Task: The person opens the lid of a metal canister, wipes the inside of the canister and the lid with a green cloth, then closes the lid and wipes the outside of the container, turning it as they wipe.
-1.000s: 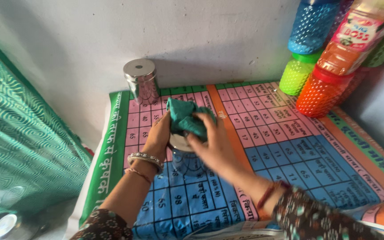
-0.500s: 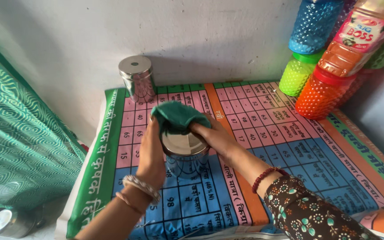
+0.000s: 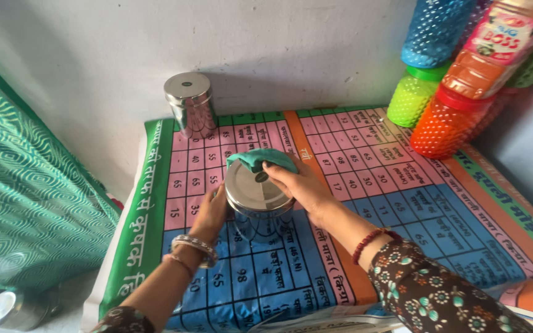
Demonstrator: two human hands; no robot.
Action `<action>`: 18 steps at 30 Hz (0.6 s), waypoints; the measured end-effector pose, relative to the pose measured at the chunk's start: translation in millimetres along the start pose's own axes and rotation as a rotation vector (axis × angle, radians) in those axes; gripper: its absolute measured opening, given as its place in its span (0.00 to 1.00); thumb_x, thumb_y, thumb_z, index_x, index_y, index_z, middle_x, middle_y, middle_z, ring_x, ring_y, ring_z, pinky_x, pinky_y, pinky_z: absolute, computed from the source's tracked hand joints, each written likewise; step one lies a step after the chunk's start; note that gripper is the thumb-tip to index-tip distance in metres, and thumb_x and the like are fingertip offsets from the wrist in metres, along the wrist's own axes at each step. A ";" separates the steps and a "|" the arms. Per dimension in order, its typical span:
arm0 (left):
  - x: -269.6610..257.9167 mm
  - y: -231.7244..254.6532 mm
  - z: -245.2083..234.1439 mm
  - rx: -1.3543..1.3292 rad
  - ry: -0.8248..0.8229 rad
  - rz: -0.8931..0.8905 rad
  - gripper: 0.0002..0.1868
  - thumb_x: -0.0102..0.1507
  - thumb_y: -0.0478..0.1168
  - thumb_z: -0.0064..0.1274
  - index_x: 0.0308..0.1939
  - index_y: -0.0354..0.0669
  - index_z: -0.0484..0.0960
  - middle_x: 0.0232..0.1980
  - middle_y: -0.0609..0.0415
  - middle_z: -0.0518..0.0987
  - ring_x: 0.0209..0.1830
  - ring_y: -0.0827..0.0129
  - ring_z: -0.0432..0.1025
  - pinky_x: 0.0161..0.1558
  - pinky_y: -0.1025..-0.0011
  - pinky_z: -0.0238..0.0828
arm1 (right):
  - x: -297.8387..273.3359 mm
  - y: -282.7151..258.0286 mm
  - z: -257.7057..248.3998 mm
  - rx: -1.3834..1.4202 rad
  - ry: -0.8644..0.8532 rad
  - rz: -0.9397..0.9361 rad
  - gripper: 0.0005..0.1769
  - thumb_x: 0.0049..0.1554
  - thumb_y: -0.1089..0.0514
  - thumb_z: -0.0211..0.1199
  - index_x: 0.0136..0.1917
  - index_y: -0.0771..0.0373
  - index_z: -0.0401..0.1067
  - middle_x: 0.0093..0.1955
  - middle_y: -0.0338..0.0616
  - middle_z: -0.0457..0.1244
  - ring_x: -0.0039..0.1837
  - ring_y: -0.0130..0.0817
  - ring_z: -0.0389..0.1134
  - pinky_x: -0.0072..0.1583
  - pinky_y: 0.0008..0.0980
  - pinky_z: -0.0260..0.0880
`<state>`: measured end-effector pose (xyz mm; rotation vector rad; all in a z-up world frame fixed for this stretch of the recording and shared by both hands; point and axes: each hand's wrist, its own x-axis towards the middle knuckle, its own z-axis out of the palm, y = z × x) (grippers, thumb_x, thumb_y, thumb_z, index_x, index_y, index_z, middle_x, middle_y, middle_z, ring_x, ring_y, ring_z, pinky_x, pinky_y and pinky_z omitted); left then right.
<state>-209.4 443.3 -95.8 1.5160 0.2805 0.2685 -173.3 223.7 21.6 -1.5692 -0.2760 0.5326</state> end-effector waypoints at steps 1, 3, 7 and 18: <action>2.3 7.1 -7.8 0.263 0.004 0.026 0.28 0.68 0.57 0.44 0.52 0.35 0.85 0.41 0.53 0.84 0.40 0.72 0.76 0.44 0.73 0.73 | -0.9 0.0 0.1 0.013 -0.001 -0.012 0.34 0.52 0.41 0.64 0.68 0.55 0.68 0.64 0.43 0.66 0.70 0.32 0.67 0.69 0.33 0.61; 7.3 35.4 -21.2 0.791 0.017 0.080 0.25 0.69 0.53 0.46 0.48 0.35 0.88 0.37 0.47 0.83 0.36 0.67 0.76 0.41 0.71 0.73 | -3.3 1.0 0.6 0.040 -0.005 -0.032 0.34 0.53 0.41 0.65 0.68 0.57 0.68 0.64 0.43 0.66 0.70 0.31 0.67 0.69 0.33 0.62; 5.5 102.0 -19.0 0.514 -0.053 -0.172 0.22 0.70 0.49 0.47 0.45 0.31 0.87 0.34 0.45 0.83 0.30 0.65 0.78 0.33 0.70 0.73 | -1.5 0.6 0.2 -0.023 0.034 0.039 0.32 0.53 0.41 0.62 0.67 0.53 0.69 0.59 0.42 0.70 0.63 0.33 0.70 0.63 0.36 0.63; 19.9 94.7 14.2 0.580 -0.070 -0.203 0.36 0.72 0.61 0.43 0.51 0.25 0.88 0.34 0.49 0.84 0.35 0.70 0.76 0.42 0.76 0.69 | 11.9 24.5 -18.3 0.038 -0.212 0.048 0.41 0.53 0.29 0.54 0.69 0.58 0.68 0.62 0.45 0.69 0.63 0.35 0.68 0.61 0.39 0.65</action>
